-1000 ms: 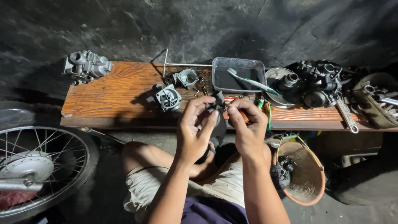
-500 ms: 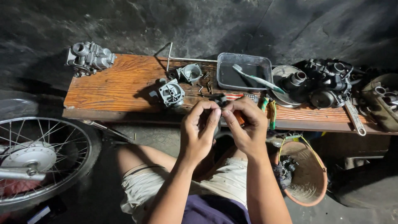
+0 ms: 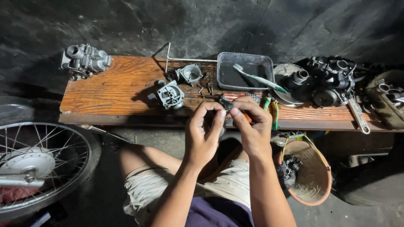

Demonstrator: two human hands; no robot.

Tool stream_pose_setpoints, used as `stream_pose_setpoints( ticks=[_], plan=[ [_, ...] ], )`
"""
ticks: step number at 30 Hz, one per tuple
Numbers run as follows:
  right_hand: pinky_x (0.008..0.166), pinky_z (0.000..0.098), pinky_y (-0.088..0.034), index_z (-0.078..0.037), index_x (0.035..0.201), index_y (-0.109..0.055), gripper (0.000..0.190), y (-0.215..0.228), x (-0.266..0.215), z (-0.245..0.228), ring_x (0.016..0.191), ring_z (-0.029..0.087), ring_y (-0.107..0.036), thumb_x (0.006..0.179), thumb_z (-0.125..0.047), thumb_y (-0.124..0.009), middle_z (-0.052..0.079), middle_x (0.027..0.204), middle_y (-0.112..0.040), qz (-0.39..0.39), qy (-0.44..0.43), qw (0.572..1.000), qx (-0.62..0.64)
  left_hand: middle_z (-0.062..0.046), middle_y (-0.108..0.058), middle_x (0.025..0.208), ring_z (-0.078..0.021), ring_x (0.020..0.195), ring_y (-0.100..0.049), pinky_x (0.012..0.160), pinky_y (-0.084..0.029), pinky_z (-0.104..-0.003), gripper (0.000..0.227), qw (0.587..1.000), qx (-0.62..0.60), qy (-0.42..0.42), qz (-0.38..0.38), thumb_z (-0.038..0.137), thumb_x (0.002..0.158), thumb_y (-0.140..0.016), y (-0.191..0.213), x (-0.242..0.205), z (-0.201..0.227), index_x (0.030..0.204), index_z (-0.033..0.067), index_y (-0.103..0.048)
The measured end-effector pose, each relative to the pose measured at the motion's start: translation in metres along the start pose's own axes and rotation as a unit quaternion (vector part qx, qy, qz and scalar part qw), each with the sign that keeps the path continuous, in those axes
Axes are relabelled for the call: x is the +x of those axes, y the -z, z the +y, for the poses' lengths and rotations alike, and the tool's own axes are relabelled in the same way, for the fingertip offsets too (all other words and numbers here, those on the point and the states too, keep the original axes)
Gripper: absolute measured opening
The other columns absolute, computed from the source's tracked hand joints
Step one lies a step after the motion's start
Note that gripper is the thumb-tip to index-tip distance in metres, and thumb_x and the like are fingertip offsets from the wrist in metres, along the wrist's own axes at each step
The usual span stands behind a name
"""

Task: The person sits on the floor and assembles small mechanical components on a wooden workbench. They use a cloth to wipe parts, insert a small orange ring into a metal housing, and use a screwdriver to tighten screws on the assembly.

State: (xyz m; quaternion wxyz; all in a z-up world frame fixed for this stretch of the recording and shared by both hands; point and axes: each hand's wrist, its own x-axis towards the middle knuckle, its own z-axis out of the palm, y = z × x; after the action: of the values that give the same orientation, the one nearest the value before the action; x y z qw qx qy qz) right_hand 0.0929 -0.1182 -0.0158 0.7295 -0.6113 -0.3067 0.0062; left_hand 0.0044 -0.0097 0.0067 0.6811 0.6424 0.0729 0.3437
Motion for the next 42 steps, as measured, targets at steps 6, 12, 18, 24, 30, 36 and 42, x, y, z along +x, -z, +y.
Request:
stream_pose_setpoints(
  ticks=[6, 12, 18, 24, 30, 36, 42],
  plan=[
    [0.072, 0.0340, -0.050, -0.001, 0.092, -0.078, 0.010, 0.002, 0.007, -0.008, 0.072, 0.020, -0.059, 0.089, -0.010, -0.081, 0.012, 0.079, -0.064, -0.035, 0.115, 0.986, -0.119, -0.012, -0.069, 0.073, -0.0193, 0.061, -0.064, 0.060, -0.053, -0.033, 0.013, 0.998, 0.060, -0.025, -0.013, 0.017, 0.100, -0.064, 0.008, 0.006, 0.005, 0.096, 0.0059, -0.069],
    [0.061, 0.0254, -0.042, -0.002, 0.099, -0.077, 0.013, -0.014, 0.000, -0.022, 0.063, 0.010, -0.044, 0.101, -0.012, -0.068, 0.003, 0.061, -0.054, 0.015, 0.000, 0.993, -0.118, -0.006, -0.060, 0.060, -0.0132, 0.053, -0.061, 0.051, -0.050, -0.026, 0.012, 1.000, 0.020, 0.012, -0.010, 0.016, 0.100, -0.063, 0.010, 0.004, -0.012, 0.096, 0.0062, -0.070],
    [0.065, 0.0332, -0.047, -0.004, 0.096, -0.080, 0.008, -0.009, 0.006, -0.016, 0.065, 0.020, -0.056, 0.088, -0.005, -0.081, 0.012, 0.077, -0.067, -0.036, 0.154, 0.976, -0.151, -0.013, -0.070, 0.067, -0.0118, 0.066, -0.065, 0.059, -0.054, -0.030, 0.012, 0.999, 0.036, 0.037, 0.009, 0.016, 0.099, -0.066, 0.012, -0.002, 0.011, 0.096, 0.0066, -0.072],
    [0.062, 0.0295, -0.044, 0.001, 0.098, -0.073, 0.008, -0.026, 0.013, -0.011, 0.064, 0.012, -0.047, 0.100, -0.007, -0.069, 0.006, 0.065, -0.057, -0.032, 0.082, 0.992, -0.093, -0.009, -0.074, 0.083, -0.0113, 0.085, -0.065, 0.079, -0.056, -0.032, 0.012, 0.999, 0.028, 0.009, 0.029, 0.017, 0.099, -0.068, 0.024, 0.012, 0.011, 0.097, 0.0058, -0.073],
    [0.065, 0.0312, -0.048, 0.000, 0.106, -0.069, 0.011, -0.080, 0.041, -0.032, 0.073, 0.012, -0.055, 0.103, -0.010, -0.067, 0.010, 0.080, -0.070, -0.023, 0.078, 0.996, -0.044, -0.012, -0.074, 0.111, -0.0184, 0.110, -0.067, 0.100, -0.055, -0.038, 0.021, 0.987, 0.004, -0.064, 0.147, 0.021, 0.102, -0.067, 0.047, 0.035, 0.022, 0.114, 0.0044, -0.072],
    [0.067, 0.0194, -0.041, -0.007, 0.107, -0.060, 0.009, -0.134, 0.080, -0.076, 0.075, 0.003, -0.045, 0.108, -0.016, -0.060, 0.004, 0.103, -0.069, -0.095, 0.140, 0.986, 0.003, -0.021, -0.073, 0.120, -0.0217, 0.110, -0.073, 0.095, -0.062, -0.029, 0.032, 0.971, -0.084, -0.185, 0.125, 0.015, 0.105, -0.065, 0.077, 0.081, 0.063, 0.134, 0.0038, -0.058],
    [0.057, 0.0244, -0.058, -0.006, 0.112, -0.054, 0.014, -0.164, 0.125, -0.079, 0.074, 0.015, -0.070, 0.111, -0.021, -0.056, 0.008, 0.124, -0.065, -0.162, 0.180, 0.967, 0.074, -0.003, -0.057, 0.121, -0.0080, 0.095, -0.055, 0.081, -0.049, -0.022, 0.021, 0.929, 0.028, -0.321, 0.182, 0.016, 0.106, -0.066, 0.115, 0.135, 0.065, 0.123, 0.0119, -0.053]
  ],
)
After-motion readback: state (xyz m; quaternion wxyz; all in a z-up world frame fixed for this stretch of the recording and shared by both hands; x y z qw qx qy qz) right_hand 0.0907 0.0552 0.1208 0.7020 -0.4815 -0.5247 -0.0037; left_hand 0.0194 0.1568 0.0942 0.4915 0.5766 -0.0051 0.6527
